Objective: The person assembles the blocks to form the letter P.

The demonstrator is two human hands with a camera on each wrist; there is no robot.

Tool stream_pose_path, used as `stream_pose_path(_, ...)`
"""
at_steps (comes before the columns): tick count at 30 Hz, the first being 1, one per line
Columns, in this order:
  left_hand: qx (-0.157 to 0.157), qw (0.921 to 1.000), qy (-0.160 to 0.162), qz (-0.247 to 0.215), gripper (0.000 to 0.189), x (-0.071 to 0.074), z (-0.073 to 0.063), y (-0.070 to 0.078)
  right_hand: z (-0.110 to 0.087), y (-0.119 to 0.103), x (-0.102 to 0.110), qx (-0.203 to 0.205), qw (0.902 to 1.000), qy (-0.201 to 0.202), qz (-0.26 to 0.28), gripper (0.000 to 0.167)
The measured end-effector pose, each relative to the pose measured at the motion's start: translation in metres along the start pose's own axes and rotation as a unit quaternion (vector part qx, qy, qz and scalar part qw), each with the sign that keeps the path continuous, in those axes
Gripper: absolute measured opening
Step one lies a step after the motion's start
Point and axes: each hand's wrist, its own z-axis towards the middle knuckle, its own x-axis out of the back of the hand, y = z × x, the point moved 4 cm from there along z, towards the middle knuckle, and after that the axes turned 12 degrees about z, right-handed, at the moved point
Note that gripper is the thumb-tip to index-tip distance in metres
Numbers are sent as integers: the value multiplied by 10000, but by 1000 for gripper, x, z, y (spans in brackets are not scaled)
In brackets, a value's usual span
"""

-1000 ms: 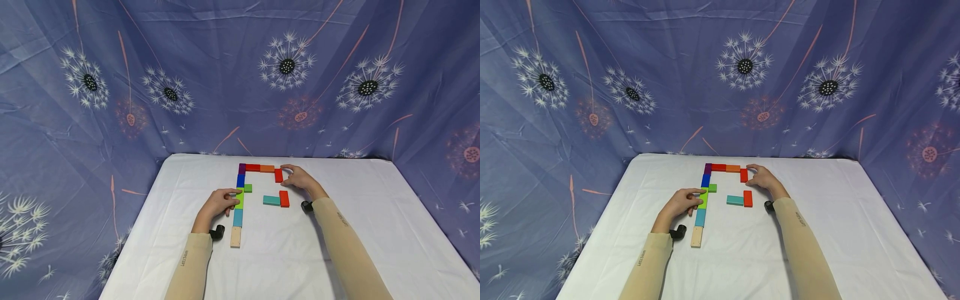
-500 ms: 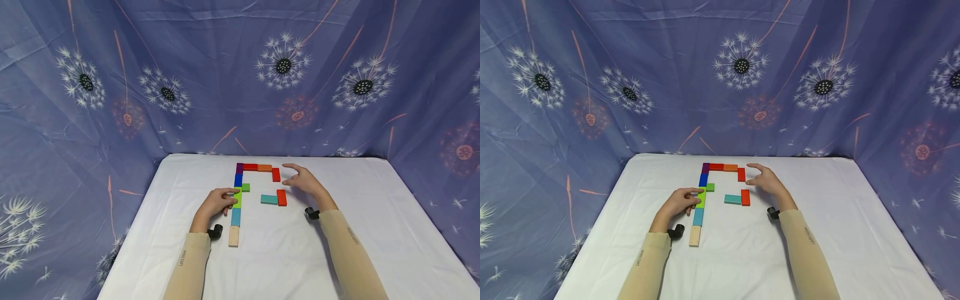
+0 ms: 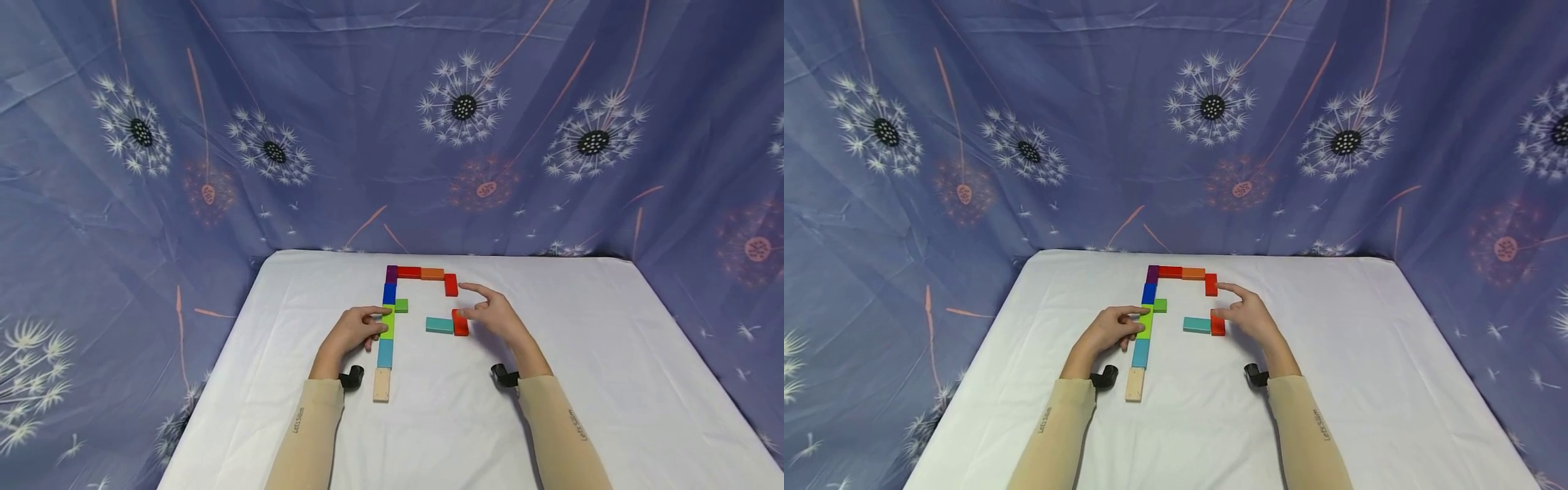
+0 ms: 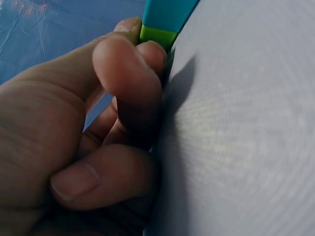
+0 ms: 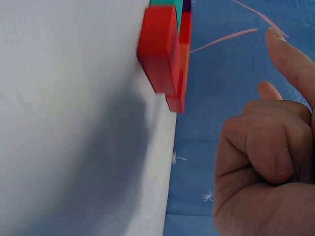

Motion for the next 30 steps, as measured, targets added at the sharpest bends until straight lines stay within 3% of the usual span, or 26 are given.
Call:
stream_pose_path(11,-58,10000,4,12,41,1,3,0,-8,14,-18,152,9992,-138,345,67)
stream_pose_path(20,-16,10000,-13,24,41,3,2,2,-6,23,-27,178,9998,-65,-26,57)
stream_pose_path(30,-5,10000,2,-53,40,0,1,0,-4,29,-32,247,9955,270,-876,45)
